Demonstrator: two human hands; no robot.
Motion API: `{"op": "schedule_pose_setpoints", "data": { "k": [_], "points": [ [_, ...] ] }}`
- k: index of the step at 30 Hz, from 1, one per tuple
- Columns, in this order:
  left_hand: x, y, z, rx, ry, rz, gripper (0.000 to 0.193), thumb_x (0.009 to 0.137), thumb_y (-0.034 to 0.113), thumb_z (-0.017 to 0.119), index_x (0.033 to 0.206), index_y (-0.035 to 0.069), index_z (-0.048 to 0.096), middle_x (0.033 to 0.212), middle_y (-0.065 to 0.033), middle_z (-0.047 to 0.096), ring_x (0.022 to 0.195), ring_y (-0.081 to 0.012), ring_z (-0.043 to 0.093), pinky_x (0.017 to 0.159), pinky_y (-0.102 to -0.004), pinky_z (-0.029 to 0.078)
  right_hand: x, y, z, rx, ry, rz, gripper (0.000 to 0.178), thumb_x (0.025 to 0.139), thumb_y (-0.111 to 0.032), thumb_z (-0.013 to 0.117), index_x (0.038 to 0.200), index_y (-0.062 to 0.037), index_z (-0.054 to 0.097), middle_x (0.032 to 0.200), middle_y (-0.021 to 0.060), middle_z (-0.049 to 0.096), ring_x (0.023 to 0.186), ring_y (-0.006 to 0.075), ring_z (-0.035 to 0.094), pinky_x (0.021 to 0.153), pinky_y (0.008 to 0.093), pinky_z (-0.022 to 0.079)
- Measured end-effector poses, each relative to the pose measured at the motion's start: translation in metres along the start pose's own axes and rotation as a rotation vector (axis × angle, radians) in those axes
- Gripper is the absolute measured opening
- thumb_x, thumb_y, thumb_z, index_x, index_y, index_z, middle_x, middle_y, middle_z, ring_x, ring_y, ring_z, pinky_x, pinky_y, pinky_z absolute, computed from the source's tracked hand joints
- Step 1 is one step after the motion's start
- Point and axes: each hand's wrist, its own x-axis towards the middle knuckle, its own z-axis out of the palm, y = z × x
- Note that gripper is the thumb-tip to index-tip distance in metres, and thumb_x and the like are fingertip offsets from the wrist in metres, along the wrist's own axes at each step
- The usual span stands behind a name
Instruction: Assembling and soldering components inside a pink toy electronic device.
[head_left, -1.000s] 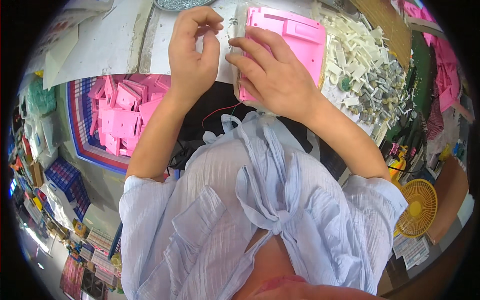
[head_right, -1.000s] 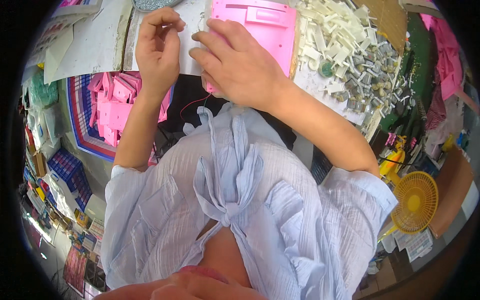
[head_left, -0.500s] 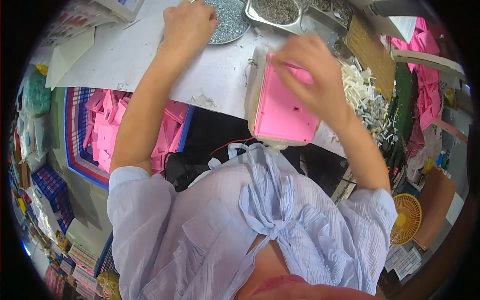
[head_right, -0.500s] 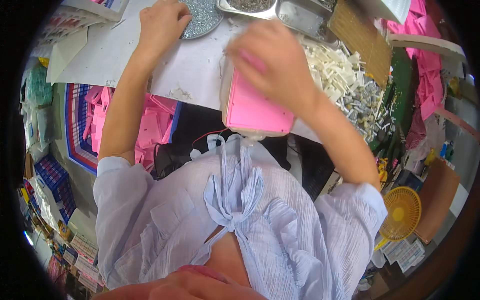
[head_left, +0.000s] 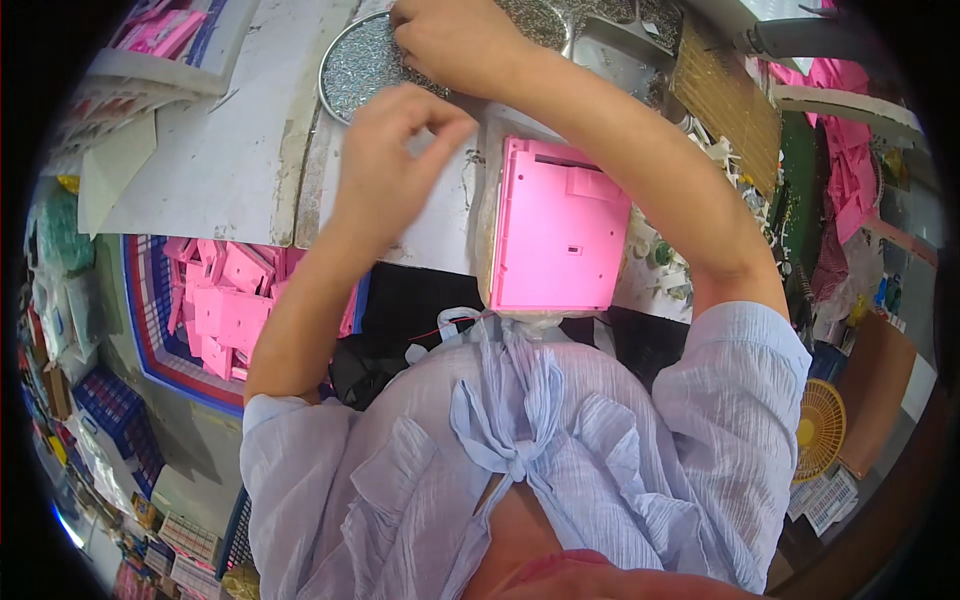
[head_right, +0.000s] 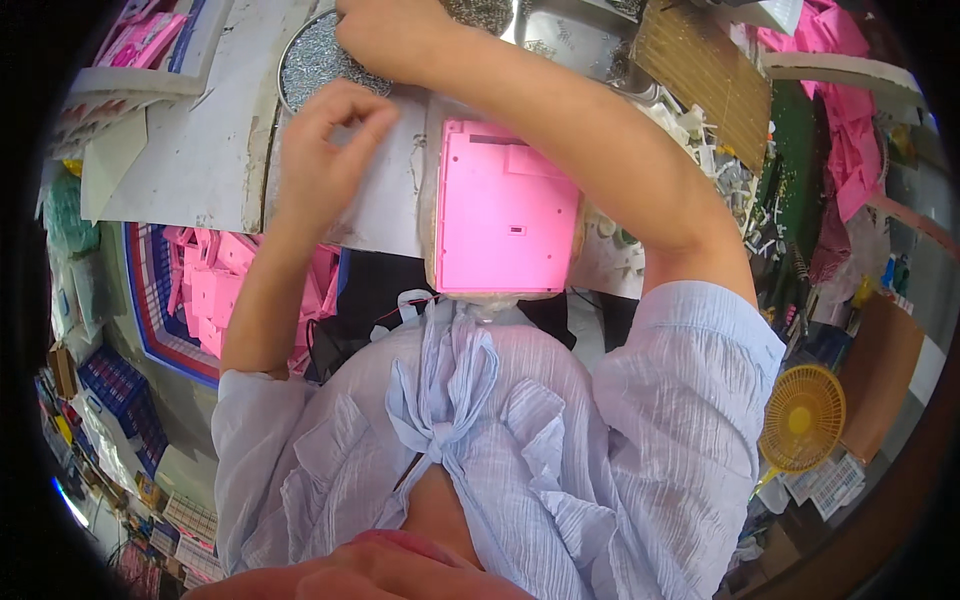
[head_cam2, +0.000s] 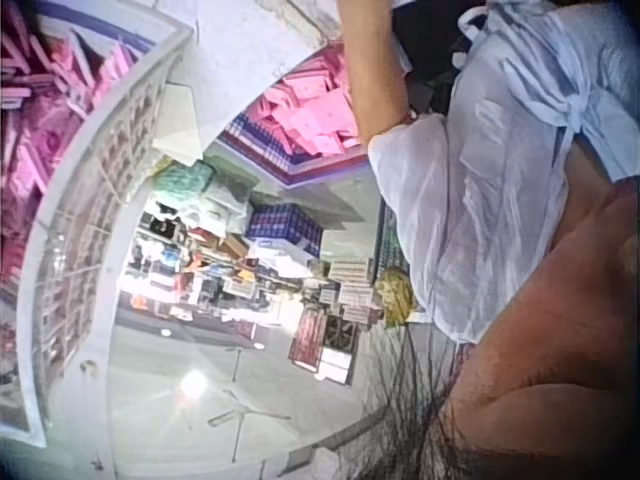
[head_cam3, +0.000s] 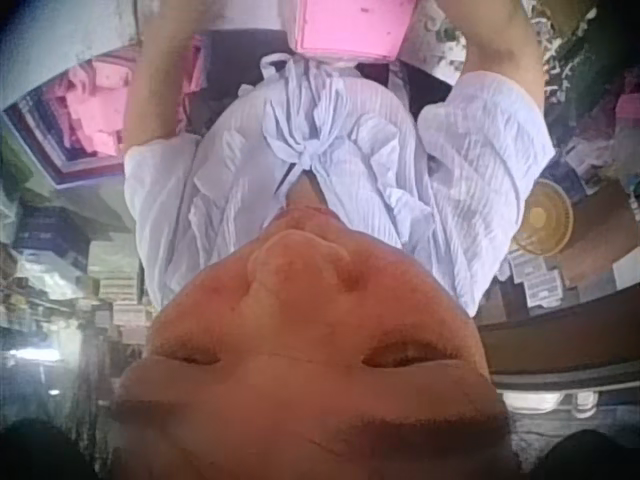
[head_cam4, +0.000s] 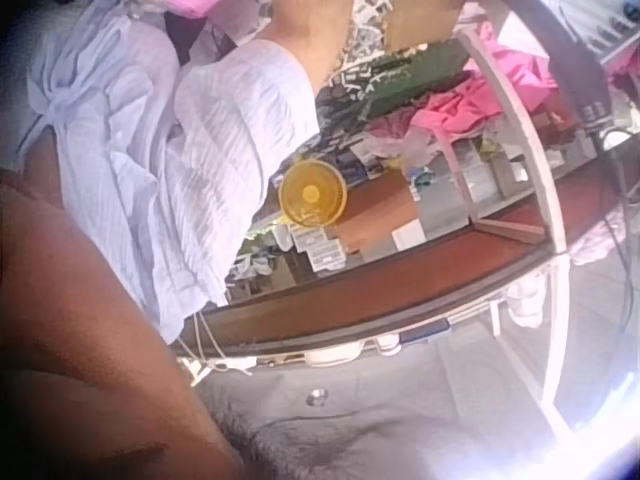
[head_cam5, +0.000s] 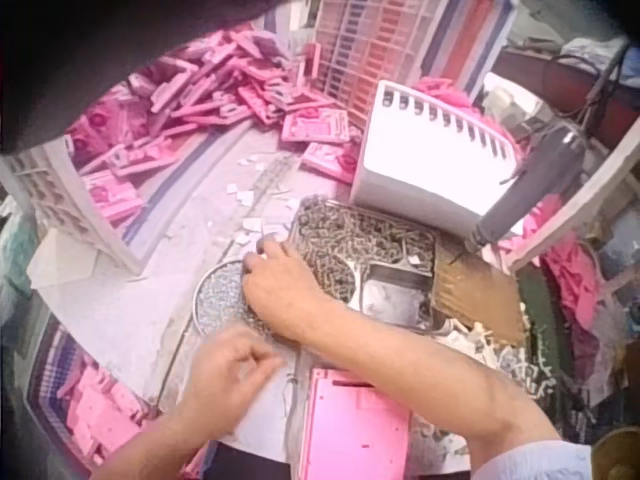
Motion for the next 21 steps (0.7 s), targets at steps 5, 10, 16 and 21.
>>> {"op": "schedule_pose_setpoints", "data": {
  "k": [5,10,16,21],
  "points": [
    [-0.013,0.013,0.025,0.091,-0.117,0.124,0.007,0.082,0.008,0.076,0.084,0.005,0.071,0.083,-0.0059,0.065,0.08,-0.0239,0.059,0.078,-0.0365,0.043,0.0,0.002,-0.005,-0.024,0.011,-0.027,0.02,0.084,-0.016,0.06,0.084,-0.0037,0.076,0.101,0.0112,0.069,0.109,0.0307,0.058,0.095,0.0429,0.048],
    [-0.01,0.017,0.03,0.343,-0.167,0.371,0.012,0.077,0.015,0.078,0.081,0.009,0.068,0.084,-0.0024,0.059,0.085,-0.0234,0.057,0.075,-0.0402,0.04,-0.04,0.022,-0.058,0.272,0.318,0.026,0.011,0.082,-0.015,0.067,0.077,-0.0048,0.069,0.097,0.0117,0.067,0.103,0.0343,0.057,0.089,0.0419,0.049],
    [-0.002,0.027,0.022,0.477,-0.301,0.545,0.016,0.077,0.011,0.08,0.089,0.009,0.07,0.088,-0.0028,0.063,0.085,-0.0233,0.059,0.079,-0.0406,0.043,-0.181,0.027,-0.126,0.305,-0.014,0.245,0.012,0.082,-0.01,0.074,0.093,-0.0069,0.069,0.111,0.0045,0.067,0.113,0.0324,0.055,0.097,0.0427,0.048],
    [-0.008,0.03,0.017,0.407,-0.278,0.384,0.011,0.082,0.009,0.076,0.093,0.008,0.073,0.091,-0.0049,0.066,0.088,-0.0247,0.062,0.08,-0.0401,0.046,-0.205,0.015,-0.117,0.287,-0.04,0.294,0.015,0.08,-0.007,0.076,0.092,-0.007,0.066,0.114,0.0042,0.067,0.118,0.0337,0.053,0.098,0.043,0.047]
  ]
}}
